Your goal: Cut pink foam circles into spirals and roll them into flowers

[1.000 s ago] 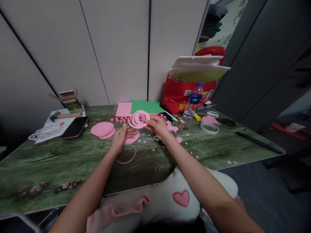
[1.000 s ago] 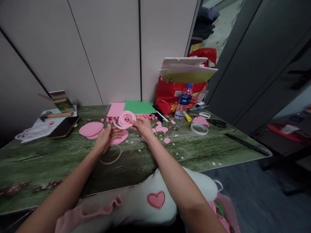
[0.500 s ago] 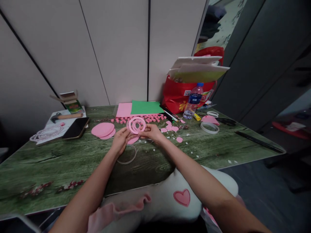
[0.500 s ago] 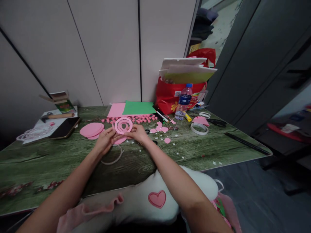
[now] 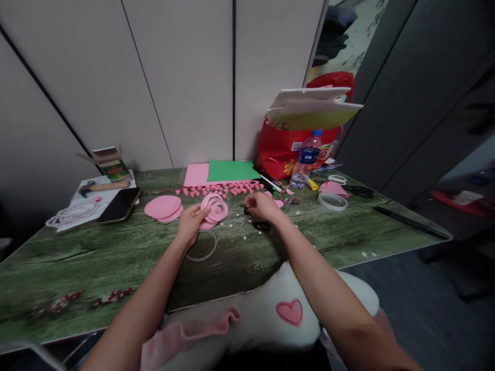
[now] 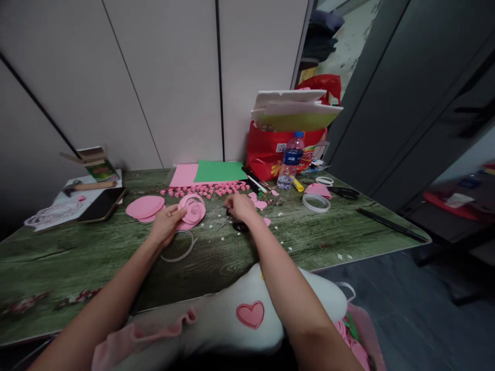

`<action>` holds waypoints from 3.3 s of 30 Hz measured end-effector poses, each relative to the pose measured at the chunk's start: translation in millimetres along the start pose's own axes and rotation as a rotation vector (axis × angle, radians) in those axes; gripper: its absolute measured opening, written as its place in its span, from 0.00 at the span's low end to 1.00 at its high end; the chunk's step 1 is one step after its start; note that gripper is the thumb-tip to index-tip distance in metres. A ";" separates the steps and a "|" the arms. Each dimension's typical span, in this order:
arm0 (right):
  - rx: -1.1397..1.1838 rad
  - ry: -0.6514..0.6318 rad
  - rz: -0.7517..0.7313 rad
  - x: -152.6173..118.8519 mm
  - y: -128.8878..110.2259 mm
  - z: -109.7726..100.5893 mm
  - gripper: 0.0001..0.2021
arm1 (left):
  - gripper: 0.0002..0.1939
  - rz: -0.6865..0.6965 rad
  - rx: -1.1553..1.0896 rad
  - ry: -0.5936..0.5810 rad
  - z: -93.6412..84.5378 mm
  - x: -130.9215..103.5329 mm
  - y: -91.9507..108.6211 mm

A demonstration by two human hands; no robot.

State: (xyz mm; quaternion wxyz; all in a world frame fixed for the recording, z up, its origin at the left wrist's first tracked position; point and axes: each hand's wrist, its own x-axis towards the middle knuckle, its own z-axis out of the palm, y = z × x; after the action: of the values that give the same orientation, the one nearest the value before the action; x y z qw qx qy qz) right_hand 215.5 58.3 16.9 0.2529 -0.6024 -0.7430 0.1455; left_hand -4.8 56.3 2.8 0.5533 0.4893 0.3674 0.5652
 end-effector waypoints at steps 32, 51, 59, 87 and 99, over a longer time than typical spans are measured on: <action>0.341 0.121 -0.104 -14.9 7.1 -3.5 0.19 | 0.18 -0.109 -0.078 0.136 2.1 -0.6 9.4; 0.078 0.008 -0.342 -27.8 -28.3 15.0 0.22 | 0.17 -0.080 -0.172 0.182 -3.6 4.6 2.9; 0.127 -0.033 -0.325 -28.7 -30.3 11.0 0.20 | 0.16 -0.087 -0.176 0.169 -3.5 4.2 4.2; -0.218 0.152 0.153 -25.3 -12.2 2.4 0.18 | 0.19 -0.067 -0.140 0.203 -0.9 3.1 5.7; -0.444 -0.135 0.299 -32.0 -6.2 -22.7 0.25 | 0.13 0.205 0.287 0.100 -2.7 1.8 -3.2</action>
State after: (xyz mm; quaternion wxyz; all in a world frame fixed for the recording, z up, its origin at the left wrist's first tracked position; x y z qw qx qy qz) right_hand 227.6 23.8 32.6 0.0402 -0.7348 -0.6749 0.0545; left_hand -6.4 58.7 -0.7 0.3982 0.5696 0.4195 0.5839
